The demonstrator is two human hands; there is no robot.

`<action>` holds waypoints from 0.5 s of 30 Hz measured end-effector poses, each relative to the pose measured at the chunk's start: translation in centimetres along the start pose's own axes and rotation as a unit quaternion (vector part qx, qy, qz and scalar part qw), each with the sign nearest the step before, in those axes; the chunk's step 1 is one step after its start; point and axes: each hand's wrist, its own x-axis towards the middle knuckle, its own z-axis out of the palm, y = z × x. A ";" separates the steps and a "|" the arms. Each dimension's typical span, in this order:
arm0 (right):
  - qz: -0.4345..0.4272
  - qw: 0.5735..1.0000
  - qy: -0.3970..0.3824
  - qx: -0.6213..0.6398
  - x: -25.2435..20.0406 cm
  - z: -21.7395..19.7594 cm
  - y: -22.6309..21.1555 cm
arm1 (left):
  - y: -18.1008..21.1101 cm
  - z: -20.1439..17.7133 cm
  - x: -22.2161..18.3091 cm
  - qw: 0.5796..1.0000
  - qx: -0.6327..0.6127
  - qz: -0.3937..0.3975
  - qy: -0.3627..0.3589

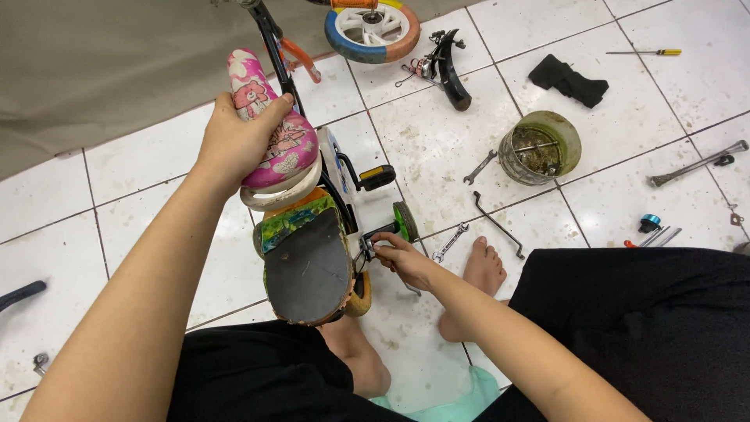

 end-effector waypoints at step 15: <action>0.093 0.993 0.042 -0.051 -0.1 -2.2 -1.0 | 0.2 0.0 0.1 1.000 0.005 0.013 -0.009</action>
